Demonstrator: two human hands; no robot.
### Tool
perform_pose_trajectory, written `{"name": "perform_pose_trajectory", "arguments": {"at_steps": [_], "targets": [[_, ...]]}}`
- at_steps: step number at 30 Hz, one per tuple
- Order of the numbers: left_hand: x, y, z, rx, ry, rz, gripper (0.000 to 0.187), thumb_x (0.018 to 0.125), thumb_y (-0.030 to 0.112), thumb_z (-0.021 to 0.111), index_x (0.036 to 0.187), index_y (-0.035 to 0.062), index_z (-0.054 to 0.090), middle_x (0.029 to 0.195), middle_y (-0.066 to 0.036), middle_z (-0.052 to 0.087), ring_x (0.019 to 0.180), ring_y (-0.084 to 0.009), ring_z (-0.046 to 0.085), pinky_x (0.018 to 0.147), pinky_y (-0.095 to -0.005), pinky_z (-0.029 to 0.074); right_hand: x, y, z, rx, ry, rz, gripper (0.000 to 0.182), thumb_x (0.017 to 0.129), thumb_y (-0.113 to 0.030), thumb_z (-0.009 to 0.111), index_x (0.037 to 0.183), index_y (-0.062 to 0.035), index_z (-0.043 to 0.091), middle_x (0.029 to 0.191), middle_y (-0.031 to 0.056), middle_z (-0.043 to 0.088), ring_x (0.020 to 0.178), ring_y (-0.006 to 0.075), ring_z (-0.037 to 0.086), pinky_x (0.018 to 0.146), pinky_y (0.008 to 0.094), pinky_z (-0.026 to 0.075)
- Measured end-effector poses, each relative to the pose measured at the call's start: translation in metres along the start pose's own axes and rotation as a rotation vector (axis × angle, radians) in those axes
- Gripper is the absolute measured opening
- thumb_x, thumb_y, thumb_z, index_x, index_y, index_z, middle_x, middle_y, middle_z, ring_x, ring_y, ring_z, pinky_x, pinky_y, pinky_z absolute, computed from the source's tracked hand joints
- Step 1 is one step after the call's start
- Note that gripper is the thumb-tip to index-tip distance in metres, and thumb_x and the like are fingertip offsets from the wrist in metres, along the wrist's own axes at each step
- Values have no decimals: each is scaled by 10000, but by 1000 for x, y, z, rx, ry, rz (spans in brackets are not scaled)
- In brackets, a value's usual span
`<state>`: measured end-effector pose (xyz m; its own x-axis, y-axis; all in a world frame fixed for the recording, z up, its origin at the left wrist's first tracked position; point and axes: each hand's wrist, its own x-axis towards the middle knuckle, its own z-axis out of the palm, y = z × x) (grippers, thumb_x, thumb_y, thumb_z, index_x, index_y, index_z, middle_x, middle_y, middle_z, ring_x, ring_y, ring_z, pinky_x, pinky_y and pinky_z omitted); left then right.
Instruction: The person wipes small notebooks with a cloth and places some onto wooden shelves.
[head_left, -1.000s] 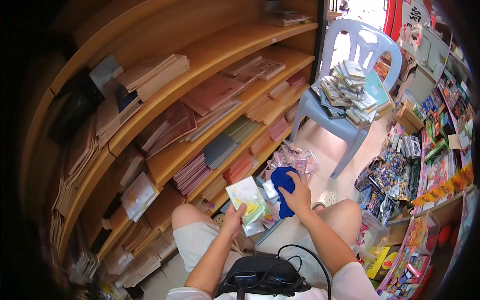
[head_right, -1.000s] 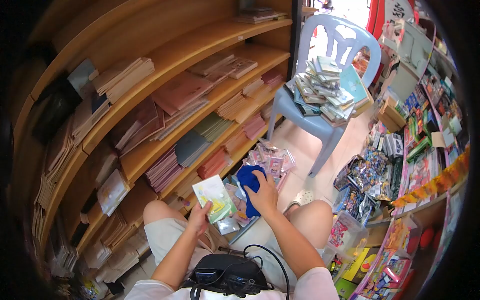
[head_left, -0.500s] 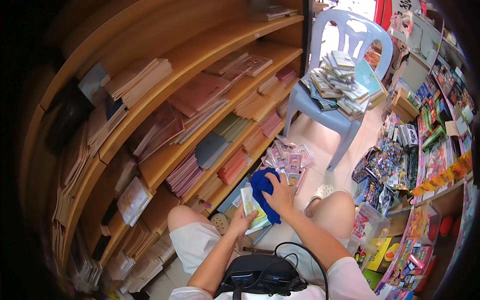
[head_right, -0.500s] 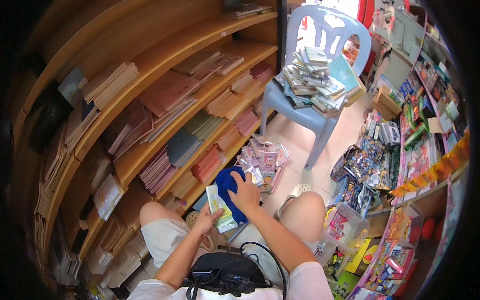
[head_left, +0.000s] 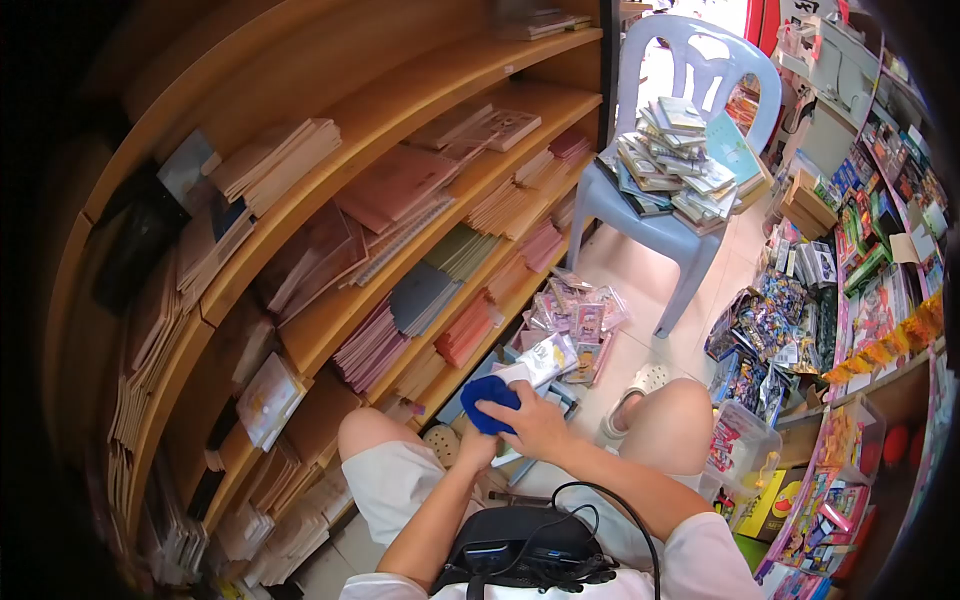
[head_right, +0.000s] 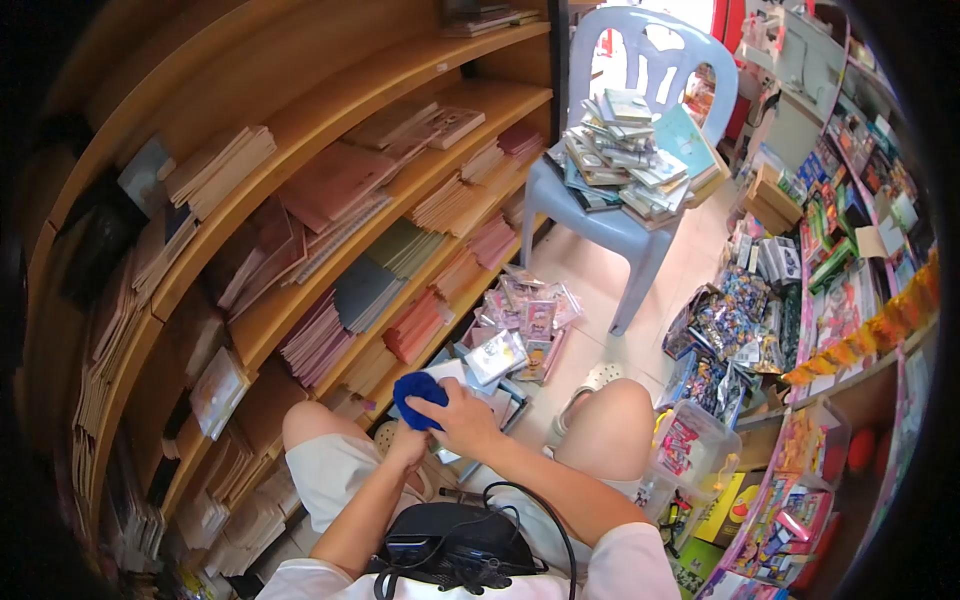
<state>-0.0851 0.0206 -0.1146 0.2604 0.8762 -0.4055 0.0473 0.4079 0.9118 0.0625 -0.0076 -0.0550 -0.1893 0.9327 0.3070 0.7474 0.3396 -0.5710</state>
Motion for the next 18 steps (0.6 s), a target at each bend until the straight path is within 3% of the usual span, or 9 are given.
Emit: {"name": "perform_pose_trajectory", "arguments": {"at_steps": [1,2,5,6,10,13,17,18], "targets": [[0,-6,1,-53,36,42,514,723,-108,515,1213,46,483,1044,-49,583,908,-143,547,773,-269,452,-1,1,4,-19,24,-5,539,655,-176,705,1158,-311,567,1071,151,483,797,333,613,659,402,527],[3,-10,-1,-103,-29,150,438,772,-70,554,1191,39,489,1023,-49,589,888,-137,545,754,-262,453,1,5,5,-37,41,22,524,650,-161,700,1138,-307,579,1059,150,482,778,330,612,643,405,525],[6,-10,-4,-43,-18,182,356,823,-12,585,1165,24,494,1013,-52,595,892,-140,550,787,-267,452,2,15,10,-89,99,112,469,630,-107,677,1061,-285,619,1019,151,474,739,328,609,598,419,517],[2,0,-3,-100,-39,128,303,859,46,597,1142,8,495,1005,-56,601,886,-141,552,809,-274,446,3,19,10,-132,86,156,441,648,-104,657,1052,-277,624,1022,155,475,737,330,608,597,421,517],[10,-12,-9,89,-38,251,315,859,47,592,1153,-5,490,1019,-69,603,885,-145,556,809,-278,451,6,36,-3,-301,13,442,332,733,-88,550,1012,-242,643,1026,186,487,743,348,606,606,436,512],[8,-2,-12,91,-51,253,319,879,27,560,1187,3,480,1051,-56,591,906,-144,559,811,-273,453,5,63,-11,-288,16,601,335,692,-51,602,992,-191,652,1034,203,484,774,356,602,640,438,503],[14,-4,-15,211,-30,195,341,868,23,553,1201,7,478,1071,-62,588,941,-144,550,839,-276,438,2,32,-30,-210,84,458,540,696,-147,682,1205,-250,533,1058,207,481,842,374,585,702,443,499],[9,-2,-9,222,-46,199,354,859,14,551,1206,10,476,1076,-65,588,949,-144,549,842,-273,436,-1,19,-31,-126,66,342,620,760,-188,649,1324,-252,399,995,210,487,768,356,600,642,449,492]]}}
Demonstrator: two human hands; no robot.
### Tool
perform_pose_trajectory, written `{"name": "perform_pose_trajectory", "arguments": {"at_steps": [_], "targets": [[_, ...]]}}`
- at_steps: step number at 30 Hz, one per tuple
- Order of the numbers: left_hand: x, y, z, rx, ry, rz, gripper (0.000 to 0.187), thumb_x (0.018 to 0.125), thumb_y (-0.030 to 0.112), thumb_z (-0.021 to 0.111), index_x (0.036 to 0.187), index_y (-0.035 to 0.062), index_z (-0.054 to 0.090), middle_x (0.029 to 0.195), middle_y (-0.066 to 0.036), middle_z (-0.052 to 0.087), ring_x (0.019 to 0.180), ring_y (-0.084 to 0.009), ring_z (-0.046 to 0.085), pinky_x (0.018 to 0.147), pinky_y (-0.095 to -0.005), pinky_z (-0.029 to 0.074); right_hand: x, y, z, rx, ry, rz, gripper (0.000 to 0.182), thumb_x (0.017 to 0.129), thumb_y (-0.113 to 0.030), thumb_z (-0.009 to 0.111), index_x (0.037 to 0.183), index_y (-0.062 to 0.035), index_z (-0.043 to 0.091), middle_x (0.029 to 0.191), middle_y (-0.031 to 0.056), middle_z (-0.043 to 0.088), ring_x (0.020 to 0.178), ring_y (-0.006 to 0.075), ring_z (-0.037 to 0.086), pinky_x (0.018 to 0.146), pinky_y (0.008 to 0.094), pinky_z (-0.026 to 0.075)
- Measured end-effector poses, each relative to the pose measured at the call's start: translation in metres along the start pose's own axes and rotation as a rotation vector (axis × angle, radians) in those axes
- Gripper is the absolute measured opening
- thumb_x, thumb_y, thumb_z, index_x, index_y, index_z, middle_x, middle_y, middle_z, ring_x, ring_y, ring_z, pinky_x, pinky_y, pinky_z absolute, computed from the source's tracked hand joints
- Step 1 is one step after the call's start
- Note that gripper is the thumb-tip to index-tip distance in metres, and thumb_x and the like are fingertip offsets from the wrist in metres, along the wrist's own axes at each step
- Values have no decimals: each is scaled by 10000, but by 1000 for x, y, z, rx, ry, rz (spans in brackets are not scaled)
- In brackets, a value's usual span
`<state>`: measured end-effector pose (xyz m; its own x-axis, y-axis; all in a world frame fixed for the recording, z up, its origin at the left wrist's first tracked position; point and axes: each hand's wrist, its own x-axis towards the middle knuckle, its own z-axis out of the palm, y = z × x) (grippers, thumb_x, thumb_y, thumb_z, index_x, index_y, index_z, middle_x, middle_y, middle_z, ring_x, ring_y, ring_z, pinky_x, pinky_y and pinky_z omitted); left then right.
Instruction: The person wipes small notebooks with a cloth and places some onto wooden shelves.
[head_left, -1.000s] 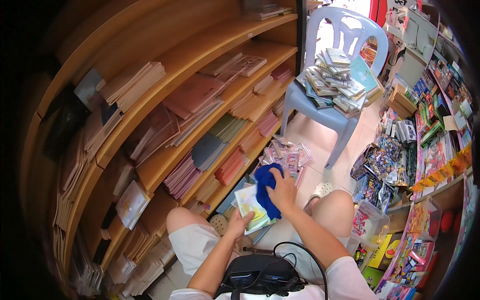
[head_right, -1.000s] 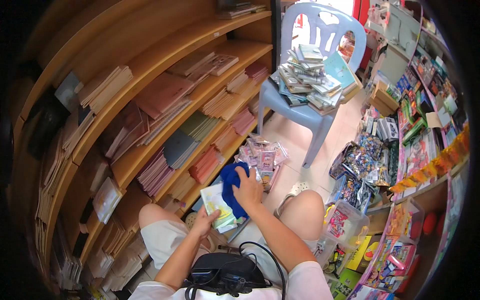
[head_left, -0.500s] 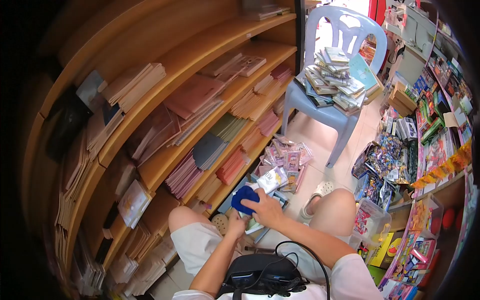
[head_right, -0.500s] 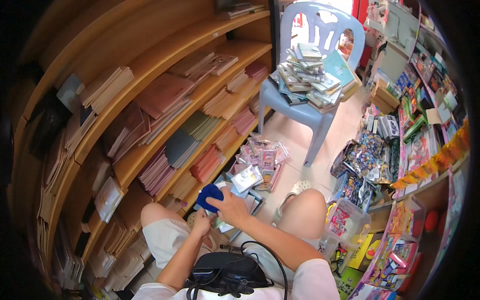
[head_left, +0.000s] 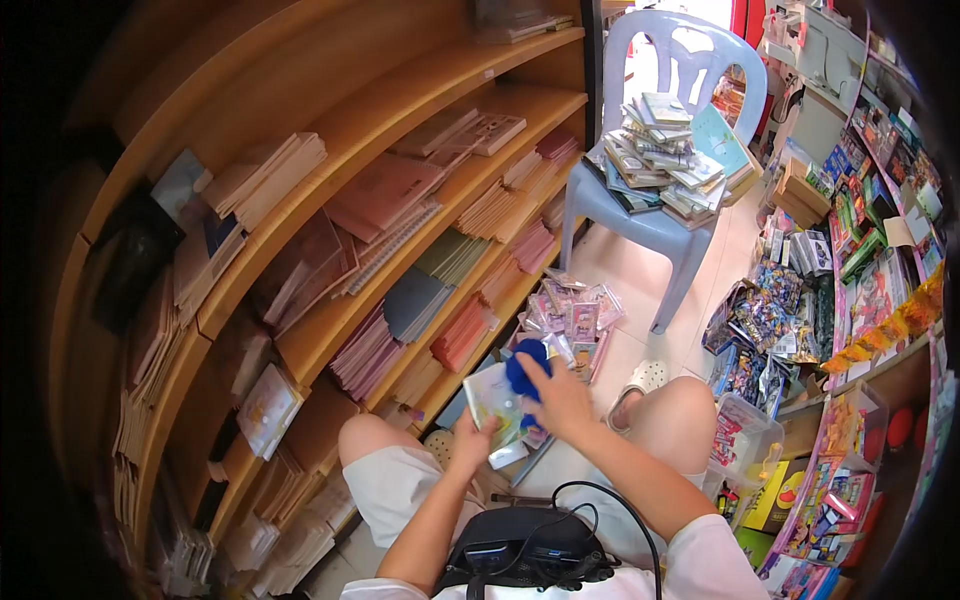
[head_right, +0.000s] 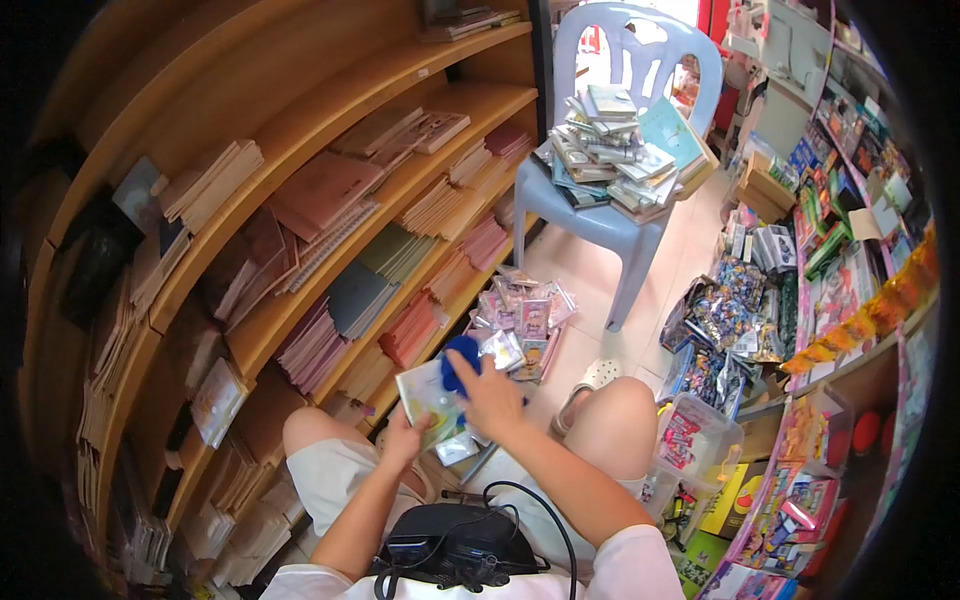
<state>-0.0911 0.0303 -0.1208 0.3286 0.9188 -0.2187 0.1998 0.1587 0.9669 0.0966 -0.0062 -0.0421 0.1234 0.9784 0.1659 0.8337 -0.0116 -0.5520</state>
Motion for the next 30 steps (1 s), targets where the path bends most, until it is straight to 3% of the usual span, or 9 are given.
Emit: {"name": "perform_pose_trajectory", "arguments": {"at_steps": [1,2,3,5,10,16,20,27,30], "targets": [[-3,2,7,11,-18,3,368,850,4,549,1211,13,475,1081,-67,587,956,-143,547,845,-270,434,-6,-14,-4,170,-111,2,684,757,-214,670,1360,-216,346,1055,233,479,897,378,562,751,441,484],[0,-14,14,32,21,169,411,817,-27,538,1220,21,475,1097,-75,585,974,-144,547,846,-268,435,-14,-10,22,354,-39,-105,674,745,-231,682,1344,-203,375,1120,230,467,991,395,519,833,441,450],[7,-43,9,98,38,118,446,798,-59,510,1234,28,470,1116,-72,581,989,-148,546,852,-274,439,-19,-3,46,537,36,-214,666,732,-248,695,1328,-189,404,1185,227,456,1085,412,475,915,441,417],[-2,-16,11,-139,-20,-69,521,785,-72,505,1290,16,412,1186,-113,553,1080,-196,515,932,-295,390,-12,4,41,514,-67,-252,627,743,-253,692,1311,-201,432,1238,248,412,1171,424,398,980,446,355],[-3,-17,11,-147,-40,-51,476,838,-37,491,1301,28,405,1203,-110,542,1091,-200,513,935,-311,396,-13,6,63,557,-74,-150,543,777,-268,678,1279,-239,473,1349,279,262,1244,460,312,1053,453,277],[-11,-14,22,-114,1,-39,459,848,-65,471,1294,23,410,1171,-104,549,1067,-193,522,921,-301,397,-25,-7,65,409,12,-20,354,790,-215,650,1133,-201,562,1090,219,466,1022,406,472,880,446,406],[-14,7,28,-122,14,-65,439,849,-65,491,1274,23,427,1126,-95,567,1018,-181,537,885,-293,415,-14,-3,63,322,127,14,277,770,-189,649,1038,-185,578,952,182,473,882,379,518,749,439,449],[-13,-10,10,28,-51,97,351,875,25,547,1213,-9,458,1089,-76,582,976,-159,542,864,-280,422,11,35,64,102,43,463,335,722,-190,678,1043,-200,581,1009,208,493,916,402,542,781,448,465],[-8,11,10,-103,-25,82,331,882,55,557,1194,-14,473,1075,-73,589,961,-149,547,860,-280,429,23,48,63,281,223,590,342,730,-200,689,1054,-163,584,977,191,523,930,387,554,807,427,464]]}}
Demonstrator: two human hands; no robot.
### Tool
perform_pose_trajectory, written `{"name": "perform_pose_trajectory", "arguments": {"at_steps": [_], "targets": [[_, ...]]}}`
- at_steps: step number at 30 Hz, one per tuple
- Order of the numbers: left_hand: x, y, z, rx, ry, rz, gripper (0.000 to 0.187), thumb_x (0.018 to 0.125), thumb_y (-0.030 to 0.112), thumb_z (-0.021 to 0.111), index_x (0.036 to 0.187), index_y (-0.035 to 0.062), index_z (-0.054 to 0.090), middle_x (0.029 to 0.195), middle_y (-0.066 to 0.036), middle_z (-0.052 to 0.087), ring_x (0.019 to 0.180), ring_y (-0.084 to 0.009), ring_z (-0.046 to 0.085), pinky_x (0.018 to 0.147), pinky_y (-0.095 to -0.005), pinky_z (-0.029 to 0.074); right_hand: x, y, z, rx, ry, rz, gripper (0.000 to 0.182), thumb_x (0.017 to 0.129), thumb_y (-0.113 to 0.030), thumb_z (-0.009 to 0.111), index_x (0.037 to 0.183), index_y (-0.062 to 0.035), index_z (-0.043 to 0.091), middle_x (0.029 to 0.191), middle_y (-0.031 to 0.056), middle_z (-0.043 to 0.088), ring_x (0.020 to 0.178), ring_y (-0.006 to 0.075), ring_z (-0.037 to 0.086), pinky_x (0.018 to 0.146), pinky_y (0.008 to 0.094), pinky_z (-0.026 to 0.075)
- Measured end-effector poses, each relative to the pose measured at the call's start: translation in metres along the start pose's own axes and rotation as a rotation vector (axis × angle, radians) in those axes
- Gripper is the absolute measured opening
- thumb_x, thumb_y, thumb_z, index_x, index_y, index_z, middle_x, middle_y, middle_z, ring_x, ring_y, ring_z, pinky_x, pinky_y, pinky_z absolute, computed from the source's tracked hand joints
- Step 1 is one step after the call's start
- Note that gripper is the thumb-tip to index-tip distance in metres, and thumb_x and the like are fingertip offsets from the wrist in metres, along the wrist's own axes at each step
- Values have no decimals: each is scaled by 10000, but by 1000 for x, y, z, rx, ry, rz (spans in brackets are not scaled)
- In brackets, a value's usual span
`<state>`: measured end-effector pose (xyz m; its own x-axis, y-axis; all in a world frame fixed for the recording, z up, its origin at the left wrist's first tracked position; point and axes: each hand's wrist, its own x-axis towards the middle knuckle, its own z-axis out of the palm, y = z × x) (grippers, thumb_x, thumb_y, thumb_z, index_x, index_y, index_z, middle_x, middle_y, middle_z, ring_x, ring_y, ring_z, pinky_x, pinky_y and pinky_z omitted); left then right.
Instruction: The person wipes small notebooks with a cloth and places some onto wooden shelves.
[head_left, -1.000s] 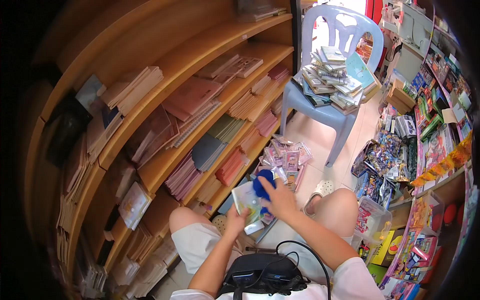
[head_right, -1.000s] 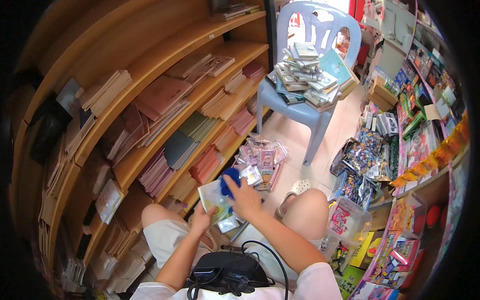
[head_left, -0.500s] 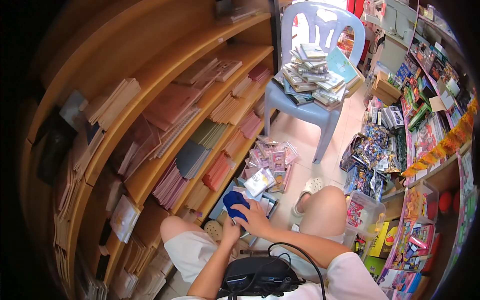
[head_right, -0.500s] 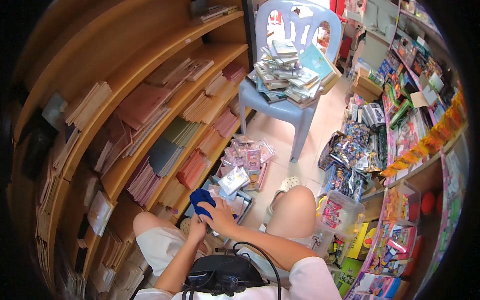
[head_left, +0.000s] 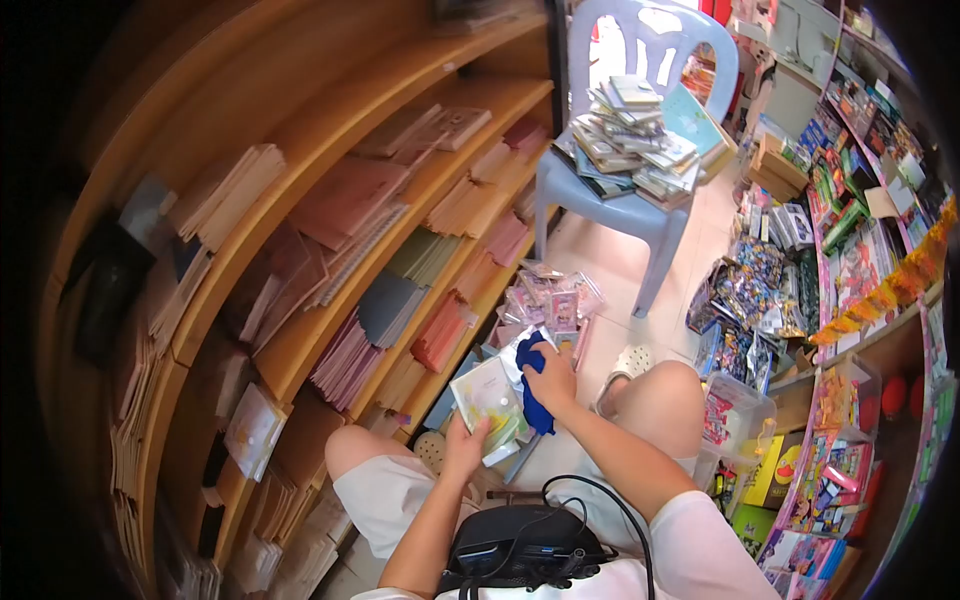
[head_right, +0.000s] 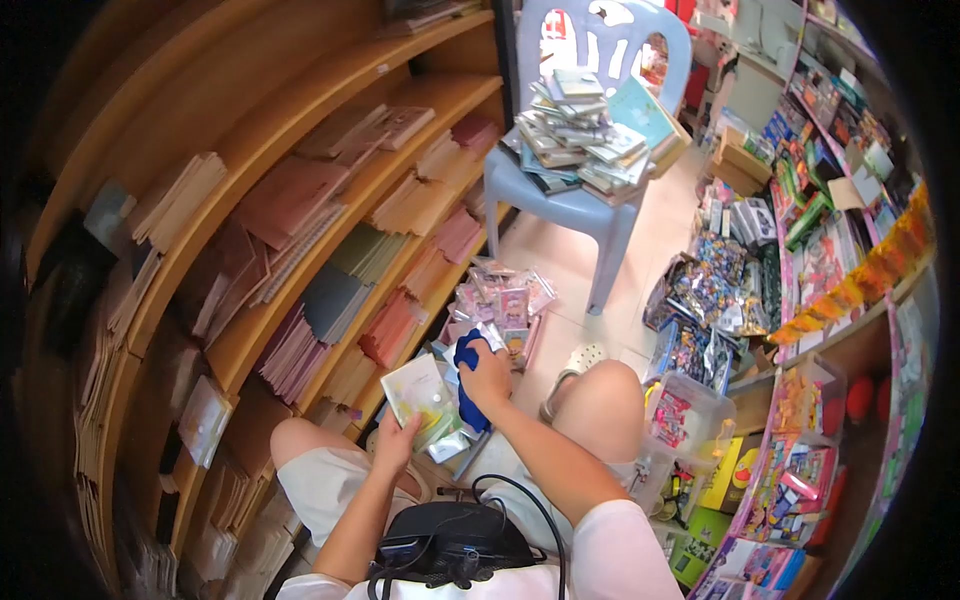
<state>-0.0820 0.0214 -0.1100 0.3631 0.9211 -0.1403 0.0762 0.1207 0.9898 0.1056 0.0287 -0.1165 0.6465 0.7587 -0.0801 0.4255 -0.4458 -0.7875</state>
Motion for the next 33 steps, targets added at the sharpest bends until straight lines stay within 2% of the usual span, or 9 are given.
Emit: {"name": "perform_pose_trajectory", "arguments": {"at_steps": [3,6,11,16,19,24,27,31,33], "targets": [[7,-12,-5,-123,5,-37,296,925,155,530,1172,-4,492,1045,-68,591,946,-144,554,838,-282,442,-16,-31,-26,114,-14,-260,372,735,-225,694,1078,-154,568,967,182,528,960,358,532,829,415,439],[5,-16,1,-293,30,-256,351,967,290,457,1176,10,491,1030,-63,588,940,-152,558,818,-285,453,-52,-17,-10,107,-345,-382,360,747,-238,673,1075,-140,562,980,201,518,968,362,518,834,411,432],[22,-27,-20,-507,199,-237,479,974,418,372,1235,23,445,1146,-96,557,991,-190,558,844,-328,458,-76,-1,0,3,-810,-566,330,744,-243,663,1049,-157,574,965,168,530,940,350,530,820,414,434],[31,-30,-20,-515,259,-269,481,978,397,367,1267,14,409,1187,-103,543,1039,-218,555,879,-368,453,-52,2,-4,-213,-572,-344,336,739,-257,653,1053,-167,577,995,191,549,947,380,558,818,442,467],[30,-23,-19,-647,179,-330,476,976,396,366,1266,21,410,1193,-106,543,1052,-226,555,899,-367,452,-25,5,-21,-590,-554,-140,350,762,-276,626,1091,-163,597,1016,186,590,895,346,611,743,452,511],[44,-53,-10,-570,105,-460,486,977,401,345,1265,14,401,1197,-118,546,1055,-247,566,894,-392,472,-38,22,-4,-789,-1083,-225,381,755,-238,578,1112,-112,620,1067,143,640,991,303,615,793,418,508],[68,-81,-4,-591,12,-493,525,987,405,276,1318,4,347,1289,-125,488,1151,-259,508,987,-426,404,-50,35,16,-812,-1319,-386,473,736,-277,606,1181,-120,571,1112,137,619,1030,299,593,836,407,486],[95,-105,-33,-472,95,-875,833,832,673,423,1342,18,344,1283,-173,476,1074,-349,538,895,-440,444,-44,38,16,-799,-1404,-400,583,706,-321,643,1251,-160,511,1155,145,593,1078,300,564,867,412,464],[108,-175,-68,-157,65,-903,789,787,665,509,1235,22,413,1065,-168,478,828,-318,526,670,-411,458,-39,43,17,-886,-1369,-369,584,704,-327,645,1257,-192,510,1143,142,597,1068,302,568,856,408,470]]}}
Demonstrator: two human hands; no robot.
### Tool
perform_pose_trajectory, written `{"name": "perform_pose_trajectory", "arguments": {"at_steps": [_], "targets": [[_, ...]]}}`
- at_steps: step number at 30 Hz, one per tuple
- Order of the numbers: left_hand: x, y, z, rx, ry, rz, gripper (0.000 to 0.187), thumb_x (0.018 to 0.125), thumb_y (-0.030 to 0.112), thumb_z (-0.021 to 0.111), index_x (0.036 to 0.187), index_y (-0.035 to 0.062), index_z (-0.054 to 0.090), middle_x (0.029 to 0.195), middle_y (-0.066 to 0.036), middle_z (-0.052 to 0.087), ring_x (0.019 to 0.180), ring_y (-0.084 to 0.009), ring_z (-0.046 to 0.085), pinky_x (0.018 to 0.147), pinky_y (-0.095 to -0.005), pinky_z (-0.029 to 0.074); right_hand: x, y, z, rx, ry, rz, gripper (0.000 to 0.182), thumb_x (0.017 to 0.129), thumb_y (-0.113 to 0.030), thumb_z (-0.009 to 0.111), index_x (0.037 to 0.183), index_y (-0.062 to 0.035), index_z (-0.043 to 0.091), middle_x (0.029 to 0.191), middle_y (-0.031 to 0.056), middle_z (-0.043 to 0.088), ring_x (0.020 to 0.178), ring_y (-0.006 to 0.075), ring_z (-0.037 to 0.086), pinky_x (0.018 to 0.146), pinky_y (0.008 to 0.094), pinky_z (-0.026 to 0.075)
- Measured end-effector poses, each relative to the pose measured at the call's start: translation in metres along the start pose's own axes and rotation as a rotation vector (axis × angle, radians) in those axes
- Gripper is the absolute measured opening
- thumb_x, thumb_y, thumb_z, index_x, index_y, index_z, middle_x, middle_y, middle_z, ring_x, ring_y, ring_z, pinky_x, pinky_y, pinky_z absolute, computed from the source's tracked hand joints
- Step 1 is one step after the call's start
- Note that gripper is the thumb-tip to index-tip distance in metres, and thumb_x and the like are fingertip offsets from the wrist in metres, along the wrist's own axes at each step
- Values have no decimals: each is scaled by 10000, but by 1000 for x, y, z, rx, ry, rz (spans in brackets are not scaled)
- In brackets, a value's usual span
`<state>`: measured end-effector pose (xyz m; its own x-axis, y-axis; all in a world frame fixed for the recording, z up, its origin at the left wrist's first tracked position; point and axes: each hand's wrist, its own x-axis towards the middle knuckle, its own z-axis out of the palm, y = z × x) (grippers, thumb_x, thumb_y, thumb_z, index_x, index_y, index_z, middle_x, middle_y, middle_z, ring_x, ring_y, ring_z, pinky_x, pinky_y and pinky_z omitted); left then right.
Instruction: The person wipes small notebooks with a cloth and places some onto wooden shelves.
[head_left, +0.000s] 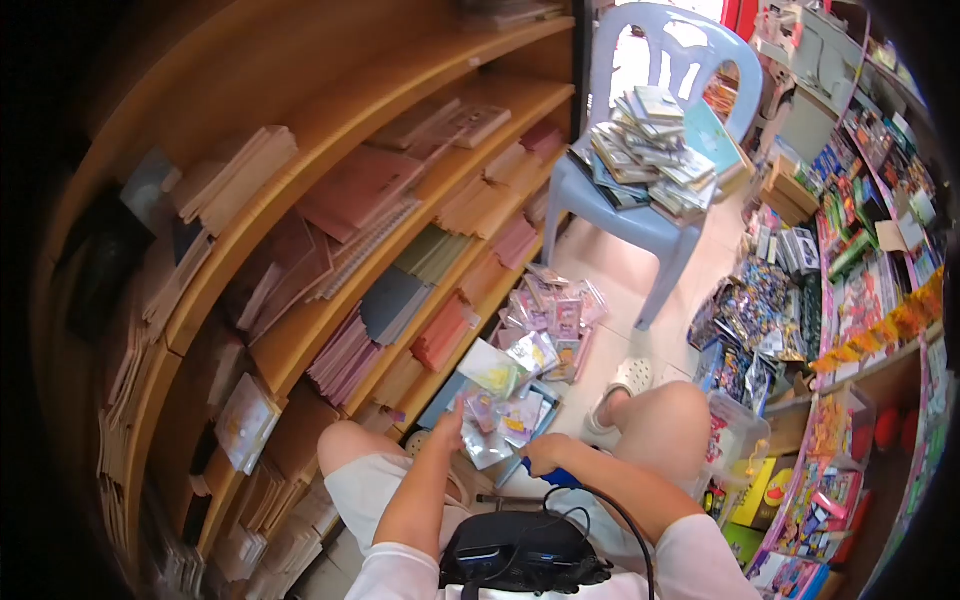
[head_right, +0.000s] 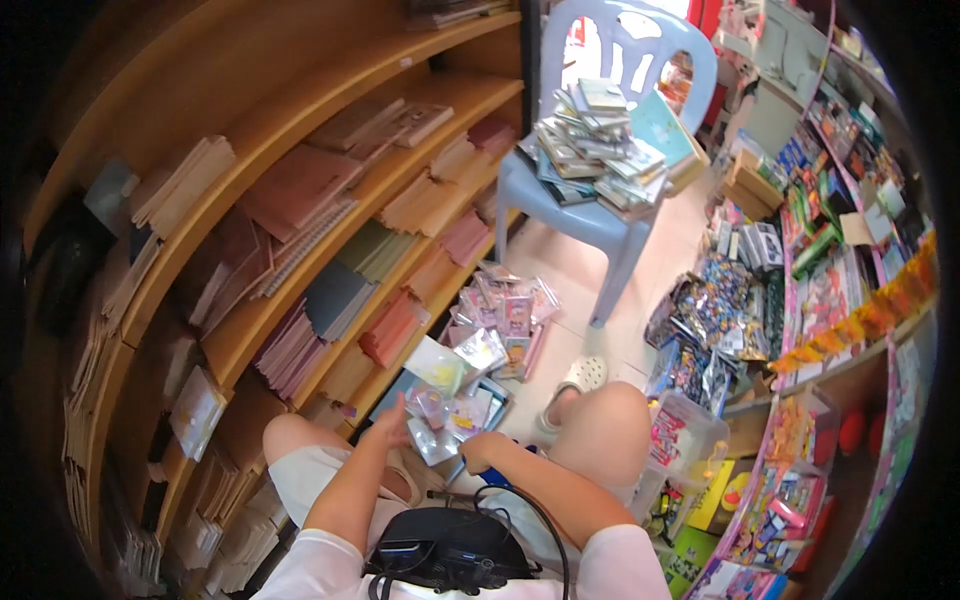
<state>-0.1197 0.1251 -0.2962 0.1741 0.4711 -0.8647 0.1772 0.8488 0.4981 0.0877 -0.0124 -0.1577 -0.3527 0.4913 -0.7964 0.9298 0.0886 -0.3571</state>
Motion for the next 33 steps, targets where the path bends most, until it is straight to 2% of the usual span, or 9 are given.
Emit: {"name": "perform_pose_trajectory", "arguments": {"at_steps": [2,3,8,10,13,14,19,25,33], "targets": [[-50,-3,-2,184,244,-4,562,824,561,548,1020,33,547,690,-63,483,525,-209,458,456,-389,416,9,7,3,-7,37,-22,584,704,-337,646,1256,-197,514,1132,142,602,1047,308,578,847,418,474],[-55,-5,-3,94,283,92,507,838,471,564,1027,0,561,689,-92,549,471,-214,475,411,-371,358,9,7,0,-1,35,-32,582,706,-339,644,1255,-197,515,1130,142,602,1044,309,580,847,419,474],[-140,40,17,317,318,1036,362,857,202,590,1126,-30,522,981,-151,629,929,-252,599,809,-332,458,-1,-7,-6,2,1,-34,565,709,-344,634,1241,-185,532,1131,146,604,1041,314,582,856,416,473],[-240,79,22,536,435,1055,407,829,176,616,1170,-14,499,1193,-208,542,1134,-352,509,949,-389,401,3,-13,-3,-8,-3,-44,550,703,-307,624,1228,-160,550,1140,155,602,1038,321,584,867,418,473],[-306,102,-15,859,765,1445,458,804,146,621,1209,2,464,1309,-216,445,1244,-418,375,1040,-440,305,8,-16,-1,-38,26,-103,581,700,-382,643,1238,-189,537,1135,154,603,1041,318,583,863,415,472],[-322,107,-34,929,819,1437,520,782,151,643,1234,4,430,1384,-213,352,1307,-425,275,1074,-473,238,12,-15,2,-56,31,-114,587,698,-393,647,1237,-189,536,1128,152,606,1039,317,585,858,414,474],[-356,108,-119,1007,1240,1159,714,738,251,722,1294,-17,363,1384,-234,340,1293,-430,276,1073,-480,215,6,-11,7,-64,36,-101,585,698,-403,653,1227,-188,529,1097,147,615,1018,317,592,840,413,478],[-392,116,-184,1156,1024,742,1042,589,390,816,1380,7,256,1378,-228,348,1265,-397,318,1050,-490,230,-6,-11,7,-71,47,-80,591,690,-413,659,1226,-200,529,1097,150,615,1019,314,592,838,410,478],[-405,127,-192,1270,950,651,1164,514,429,839,1415,31,218,1383,-208,330,1297,-369,276,1055,-479,187,-11,-15,1,-43,67,-77,583,693,-410,654,1223,-198,533,1093,151,618,1019,316,592,843,407,478]]}}
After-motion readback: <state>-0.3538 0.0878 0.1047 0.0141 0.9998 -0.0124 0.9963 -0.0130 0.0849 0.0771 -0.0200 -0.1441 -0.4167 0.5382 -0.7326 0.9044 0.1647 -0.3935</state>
